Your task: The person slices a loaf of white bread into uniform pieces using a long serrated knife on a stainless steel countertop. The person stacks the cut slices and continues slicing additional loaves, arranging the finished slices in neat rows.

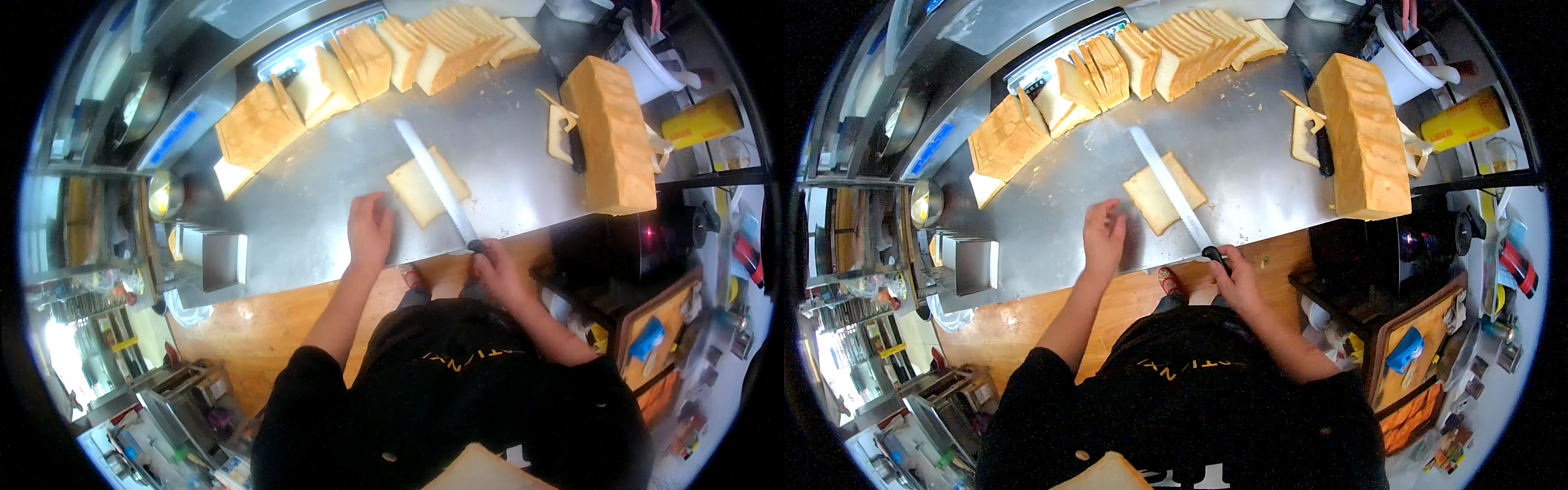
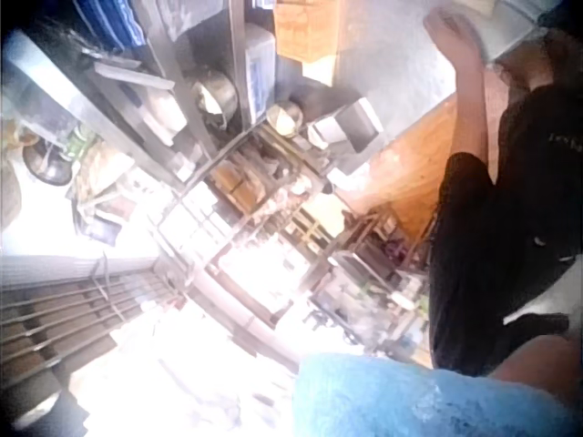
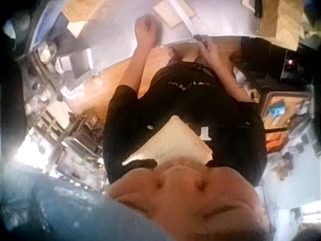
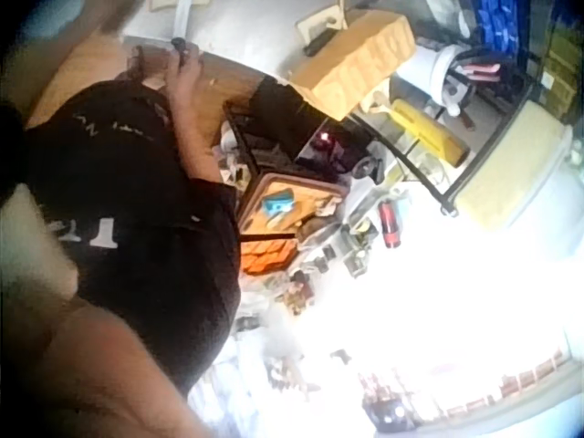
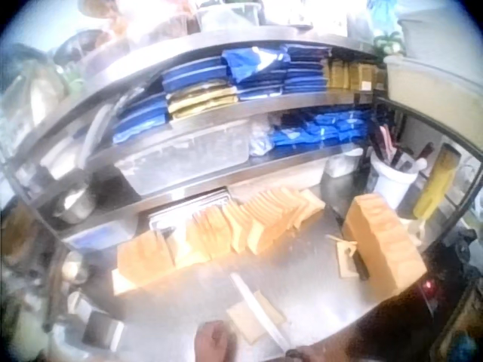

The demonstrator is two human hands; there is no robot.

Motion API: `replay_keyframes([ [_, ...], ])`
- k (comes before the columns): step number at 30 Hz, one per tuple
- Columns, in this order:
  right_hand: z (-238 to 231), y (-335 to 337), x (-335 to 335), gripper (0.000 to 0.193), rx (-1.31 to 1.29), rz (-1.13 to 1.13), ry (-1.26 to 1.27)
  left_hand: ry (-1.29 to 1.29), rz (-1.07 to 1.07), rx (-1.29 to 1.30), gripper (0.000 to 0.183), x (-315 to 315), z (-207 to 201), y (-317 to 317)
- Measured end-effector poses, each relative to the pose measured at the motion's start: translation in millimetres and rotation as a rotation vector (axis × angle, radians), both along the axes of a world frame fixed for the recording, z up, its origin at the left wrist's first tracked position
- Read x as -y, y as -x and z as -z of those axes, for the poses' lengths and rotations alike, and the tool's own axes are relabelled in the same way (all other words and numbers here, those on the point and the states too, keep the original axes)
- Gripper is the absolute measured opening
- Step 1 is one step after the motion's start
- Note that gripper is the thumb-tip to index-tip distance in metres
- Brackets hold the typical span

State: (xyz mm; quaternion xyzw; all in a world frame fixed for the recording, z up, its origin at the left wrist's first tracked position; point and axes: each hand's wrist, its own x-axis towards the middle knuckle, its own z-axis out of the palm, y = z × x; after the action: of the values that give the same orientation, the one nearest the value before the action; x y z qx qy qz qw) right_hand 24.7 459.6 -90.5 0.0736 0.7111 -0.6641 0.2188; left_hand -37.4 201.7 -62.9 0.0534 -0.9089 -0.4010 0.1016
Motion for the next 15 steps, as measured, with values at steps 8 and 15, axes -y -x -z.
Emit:
replay_keyframes([
  [8, -35, -13, -24, 0.012, 0.013, 0.235, 0.035, 0.631, 0.873, -0.029, 0.05, -39, -21, 110],
  [15, -41, -12, -39, 0.015, -0.029, 0.253, 0.008, 0.919, 0.842, 0.41, 0.04, -25, -47, 139],
])
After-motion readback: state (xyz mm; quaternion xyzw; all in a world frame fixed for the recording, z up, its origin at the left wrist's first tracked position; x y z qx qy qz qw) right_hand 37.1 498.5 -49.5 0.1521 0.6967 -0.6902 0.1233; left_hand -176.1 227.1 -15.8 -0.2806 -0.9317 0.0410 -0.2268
